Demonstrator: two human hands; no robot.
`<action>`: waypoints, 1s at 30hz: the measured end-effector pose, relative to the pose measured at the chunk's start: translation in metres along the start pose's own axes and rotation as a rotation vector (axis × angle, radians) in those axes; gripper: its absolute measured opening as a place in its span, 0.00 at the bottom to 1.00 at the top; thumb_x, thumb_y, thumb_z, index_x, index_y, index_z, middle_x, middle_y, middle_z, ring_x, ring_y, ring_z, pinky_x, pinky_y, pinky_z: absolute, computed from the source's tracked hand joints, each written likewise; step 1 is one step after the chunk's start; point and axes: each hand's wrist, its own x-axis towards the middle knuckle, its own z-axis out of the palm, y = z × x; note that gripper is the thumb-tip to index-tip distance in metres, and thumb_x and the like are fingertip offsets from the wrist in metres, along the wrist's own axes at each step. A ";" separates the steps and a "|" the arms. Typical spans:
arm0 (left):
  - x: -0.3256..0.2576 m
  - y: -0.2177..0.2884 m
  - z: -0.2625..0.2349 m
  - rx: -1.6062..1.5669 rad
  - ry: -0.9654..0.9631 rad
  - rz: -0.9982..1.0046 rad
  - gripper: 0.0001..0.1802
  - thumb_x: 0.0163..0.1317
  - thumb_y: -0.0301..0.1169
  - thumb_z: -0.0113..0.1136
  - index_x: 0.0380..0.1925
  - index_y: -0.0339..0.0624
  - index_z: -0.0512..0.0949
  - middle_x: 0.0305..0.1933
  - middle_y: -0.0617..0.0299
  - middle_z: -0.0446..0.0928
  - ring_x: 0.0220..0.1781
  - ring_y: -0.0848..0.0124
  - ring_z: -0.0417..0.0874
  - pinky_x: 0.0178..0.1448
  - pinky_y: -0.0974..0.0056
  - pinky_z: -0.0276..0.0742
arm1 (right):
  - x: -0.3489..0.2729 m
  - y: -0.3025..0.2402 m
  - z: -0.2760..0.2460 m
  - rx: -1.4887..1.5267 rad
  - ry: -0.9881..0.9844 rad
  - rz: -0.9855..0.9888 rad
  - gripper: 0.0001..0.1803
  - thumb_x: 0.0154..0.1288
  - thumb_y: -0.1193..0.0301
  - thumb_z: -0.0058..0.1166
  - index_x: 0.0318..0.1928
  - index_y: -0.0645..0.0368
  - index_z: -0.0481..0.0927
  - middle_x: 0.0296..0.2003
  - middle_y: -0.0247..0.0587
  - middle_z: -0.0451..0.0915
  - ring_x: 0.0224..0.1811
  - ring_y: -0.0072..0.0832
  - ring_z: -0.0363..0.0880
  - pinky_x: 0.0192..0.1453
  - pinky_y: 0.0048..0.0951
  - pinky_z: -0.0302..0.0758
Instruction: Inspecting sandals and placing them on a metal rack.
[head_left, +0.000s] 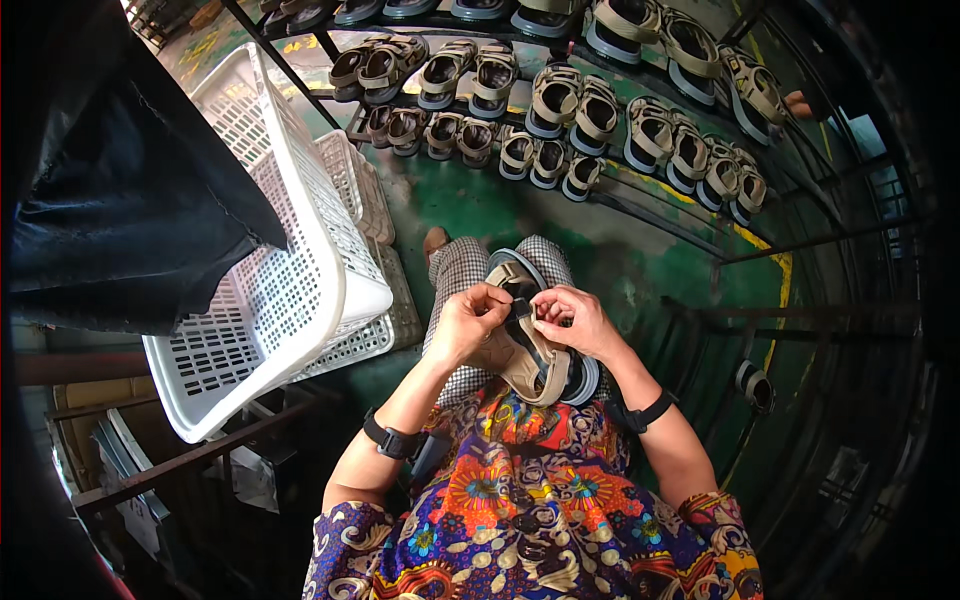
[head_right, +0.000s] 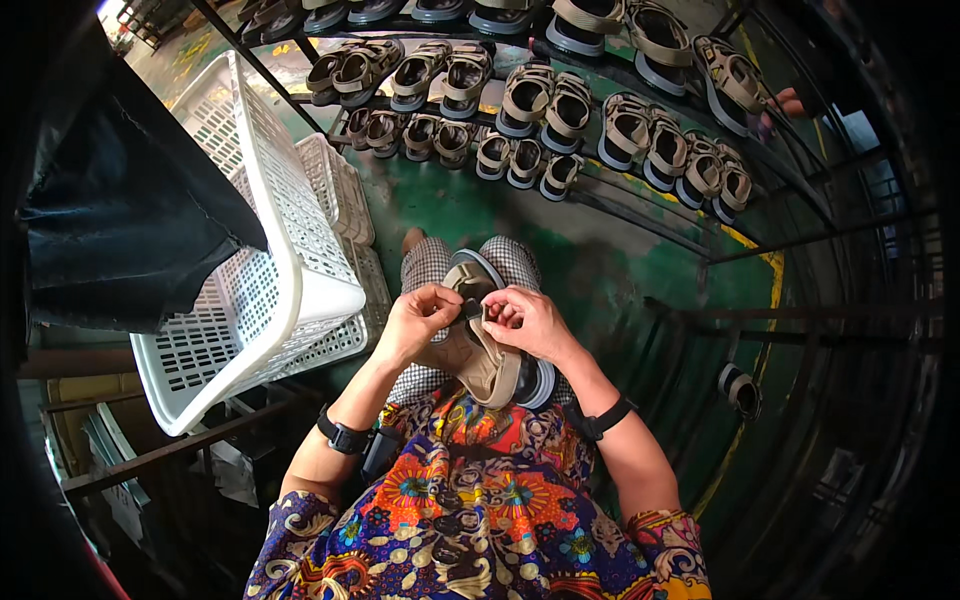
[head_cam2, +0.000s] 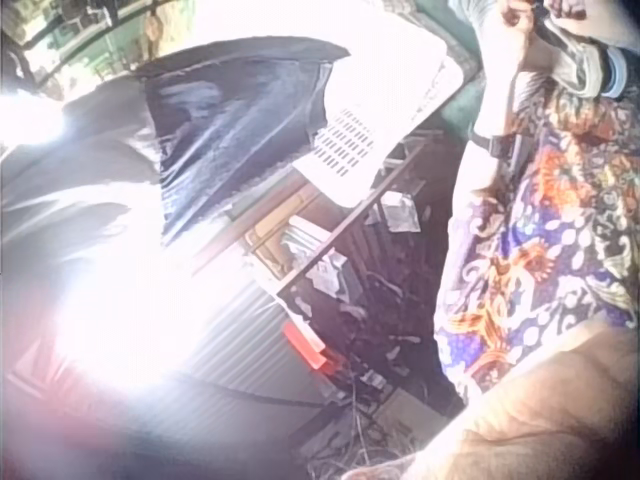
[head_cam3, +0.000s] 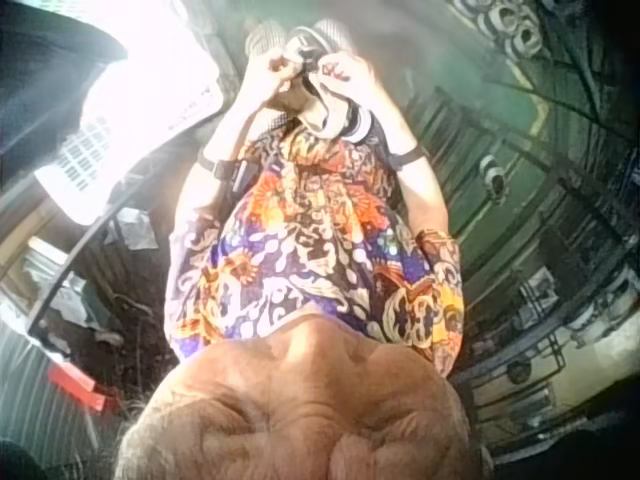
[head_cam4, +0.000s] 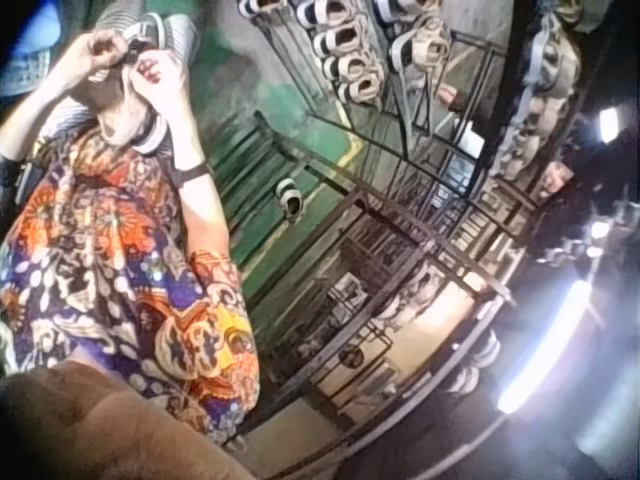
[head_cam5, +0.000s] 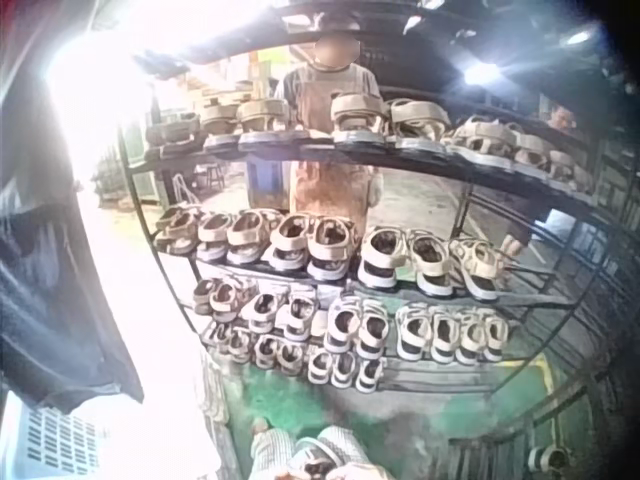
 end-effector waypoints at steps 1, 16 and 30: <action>0.000 0.001 0.000 0.032 -0.031 -0.012 0.05 0.59 0.23 0.59 0.36 0.37 0.79 0.30 0.70 0.77 0.32 0.84 0.73 0.40 0.76 0.71 | 0.000 0.000 0.000 -0.002 0.002 -0.032 0.14 0.51 0.75 0.63 0.40 0.61 0.79 0.31 0.33 0.77 0.29 0.16 0.76 0.32 0.18 0.76; 0.008 0.023 0.009 0.377 -0.249 0.067 0.09 0.57 0.23 0.61 0.38 0.37 0.75 0.32 0.66 0.77 0.36 0.80 0.76 0.42 0.72 0.73 | -0.004 0.001 0.003 0.323 -0.076 0.221 0.19 0.58 0.74 0.60 0.50 0.61 0.72 0.33 0.29 0.76 0.34 0.14 0.74 0.41 0.18 0.73; 0.002 0.030 0.006 0.887 -0.218 0.455 0.22 0.48 0.40 0.67 0.43 0.42 0.78 0.35 0.56 0.77 0.38 0.58 0.80 0.42 0.59 0.76 | -0.010 -0.022 -0.025 0.485 0.428 0.134 0.15 0.56 0.79 0.54 0.44 0.59 0.68 0.28 0.29 0.73 0.30 0.15 0.72 0.31 0.18 0.73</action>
